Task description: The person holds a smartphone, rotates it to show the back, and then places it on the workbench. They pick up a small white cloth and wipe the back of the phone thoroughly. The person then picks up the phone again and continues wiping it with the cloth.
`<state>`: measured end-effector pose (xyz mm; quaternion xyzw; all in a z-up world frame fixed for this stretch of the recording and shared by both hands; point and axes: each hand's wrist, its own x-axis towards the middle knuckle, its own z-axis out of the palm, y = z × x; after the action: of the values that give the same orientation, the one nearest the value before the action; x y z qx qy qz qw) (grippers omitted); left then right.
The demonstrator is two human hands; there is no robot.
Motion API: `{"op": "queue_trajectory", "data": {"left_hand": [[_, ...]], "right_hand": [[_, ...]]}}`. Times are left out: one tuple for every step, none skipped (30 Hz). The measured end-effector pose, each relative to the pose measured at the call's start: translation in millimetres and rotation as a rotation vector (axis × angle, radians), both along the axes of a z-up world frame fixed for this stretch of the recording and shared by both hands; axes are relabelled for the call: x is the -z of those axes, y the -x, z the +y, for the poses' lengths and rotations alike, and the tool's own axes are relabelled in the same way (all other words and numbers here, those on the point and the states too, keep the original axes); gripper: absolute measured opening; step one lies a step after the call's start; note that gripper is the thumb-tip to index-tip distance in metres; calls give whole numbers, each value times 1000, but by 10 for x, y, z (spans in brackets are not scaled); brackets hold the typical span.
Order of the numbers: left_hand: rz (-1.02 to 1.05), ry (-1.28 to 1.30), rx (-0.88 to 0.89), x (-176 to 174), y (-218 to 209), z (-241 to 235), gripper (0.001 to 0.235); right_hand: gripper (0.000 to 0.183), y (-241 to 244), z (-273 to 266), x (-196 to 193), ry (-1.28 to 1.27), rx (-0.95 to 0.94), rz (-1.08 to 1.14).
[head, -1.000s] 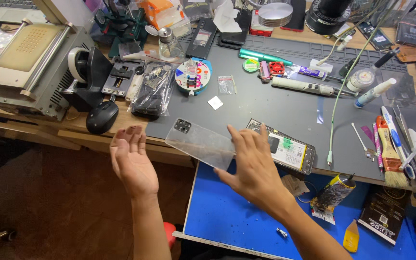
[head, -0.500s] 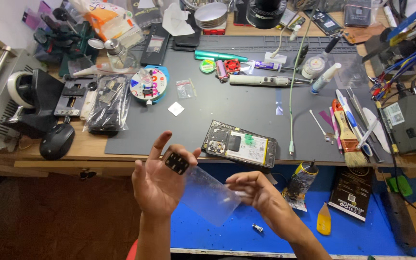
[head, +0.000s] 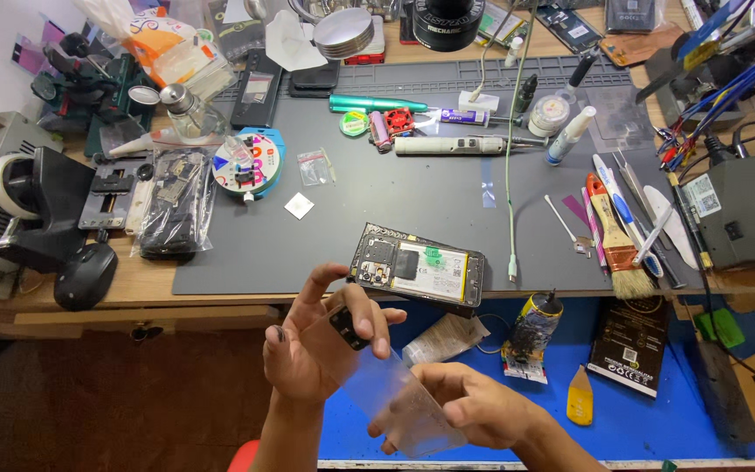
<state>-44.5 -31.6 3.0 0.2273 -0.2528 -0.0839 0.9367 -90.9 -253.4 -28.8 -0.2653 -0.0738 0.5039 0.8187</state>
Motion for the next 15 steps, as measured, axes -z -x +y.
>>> {"op": "queue_trajectory", "data": {"left_hand": [[-19, -2, 51, -54, -3, 8, 80], [-37, -3, 102, -109, -5, 19, 91], [-40, 0, 96, -156, -62, 64, 91], [-58, -25, 70, -203, -120, 111, 92], [-74, -50, 43, -247, -167, 158, 94], [-74, -46, 36, -213, -195, 227, 94], [-36, -65, -63, -185, -233, 300, 87], [2, -83, -162, -157, -272, 371, 80], [2, -81, -167, -131, -276, 413, 80], [21, -130, -237, -104, -282, 453, 72], [42, -179, -303, -78, -290, 492, 64], [44, -178, -305, -38, -281, 505, 64], [60, -260, -374, 3, -274, 515, 59], [77, -343, -442, 44, -267, 526, 54], [79, -341, -449, 116, -285, 533, 54]], "right_hand": [[79, -33, -27, -50, -3, 5, -73], [76, -65, -50, -101, -6, 9, -146], [76, -155, -113, -207, -3, 4, -148], [74, -246, -173, -315, 82, 67, -348], [73, -330, -233, -421, 164, 129, -546], [73, -400, -309, -547, 166, 121, -546], [56, -478, -379, -677, 454, 208, -807], [46, -558, -450, -808, 747, 294, -1060], [46, -662, -474, -822, 746, 289, -1063], [49, -768, -500, -835, 969, 327, -1214], [53, -867, -527, -848, 1197, 365, -1356], [53, -948, -536, -805, 1197, 362, -1357], [52, -1031, -548, -763, 1268, 286, -1394], [51, -1115, -559, -721, 1338, 209, -1430], [51, -1140, -556, -656, 1335, 202, -1434]]}}
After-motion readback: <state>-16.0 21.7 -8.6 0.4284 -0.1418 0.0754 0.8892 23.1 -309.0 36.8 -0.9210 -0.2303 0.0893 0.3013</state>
